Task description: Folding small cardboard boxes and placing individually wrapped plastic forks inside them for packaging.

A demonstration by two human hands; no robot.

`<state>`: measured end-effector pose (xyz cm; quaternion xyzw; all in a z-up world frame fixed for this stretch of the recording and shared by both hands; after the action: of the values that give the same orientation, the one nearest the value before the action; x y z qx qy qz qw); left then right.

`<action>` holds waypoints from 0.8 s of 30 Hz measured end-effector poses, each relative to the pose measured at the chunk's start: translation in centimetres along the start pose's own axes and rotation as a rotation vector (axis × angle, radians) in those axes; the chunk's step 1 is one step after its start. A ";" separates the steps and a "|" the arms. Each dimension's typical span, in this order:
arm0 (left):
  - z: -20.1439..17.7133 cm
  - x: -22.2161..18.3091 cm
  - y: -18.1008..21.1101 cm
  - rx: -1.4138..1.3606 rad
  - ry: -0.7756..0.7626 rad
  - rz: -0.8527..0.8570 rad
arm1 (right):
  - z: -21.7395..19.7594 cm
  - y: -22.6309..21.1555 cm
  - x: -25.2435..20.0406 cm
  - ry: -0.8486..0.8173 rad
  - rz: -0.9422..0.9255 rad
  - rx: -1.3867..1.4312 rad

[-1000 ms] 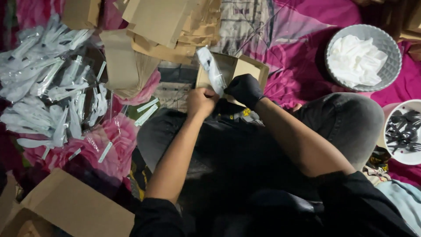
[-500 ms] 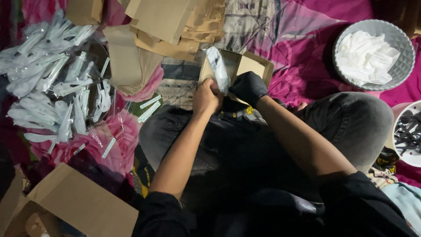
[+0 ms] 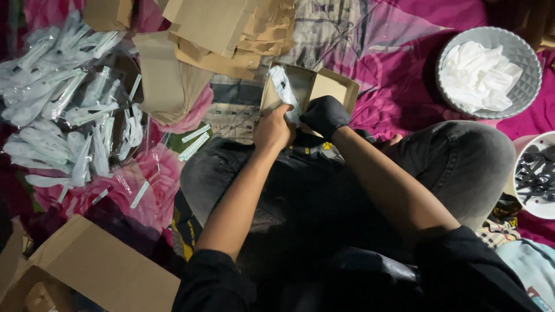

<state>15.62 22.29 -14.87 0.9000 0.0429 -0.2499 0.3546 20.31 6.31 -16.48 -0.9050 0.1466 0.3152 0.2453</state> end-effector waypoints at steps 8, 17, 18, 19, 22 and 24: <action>-0.6 0.9 0.0 0.042 0.011 0.036 | 0.2 -0.3 0.0 -0.001 0.075 0.022; -3.5 -3.3 4.5 0.102 -0.054 0.051 | 1.0 2.1 2.3 0.026 -0.011 0.045; -3.6 -3.7 4.8 0.094 -0.038 0.072 | 1.0 2.1 2.2 0.025 -0.011 0.041; -3.7 -4.3 5.2 0.086 -0.024 0.093 | 1.0 2.2 2.1 0.024 -0.008 0.036; -3.7 -4.5 5.3 0.048 -0.012 0.079 | 0.9 2.2 1.8 0.027 -0.005 0.024; -4.1 -4.3 5.3 0.033 -0.009 0.090 | 0.8 1.9 1.8 0.028 -0.006 0.018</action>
<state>14.96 21.48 -6.93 0.9056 -0.0031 -0.2385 0.3508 20.42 4.97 -18.86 -0.9075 0.1500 0.3005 0.2522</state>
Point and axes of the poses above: each hand's wrist, its own x-axis towards the middle knuckle, its own z-axis out of the palm, y = z × x, the point moved 4 cm from there along x, towards the middle knuckle, and after that the axes turned 9 degrees about z, right-handed, at the moved point
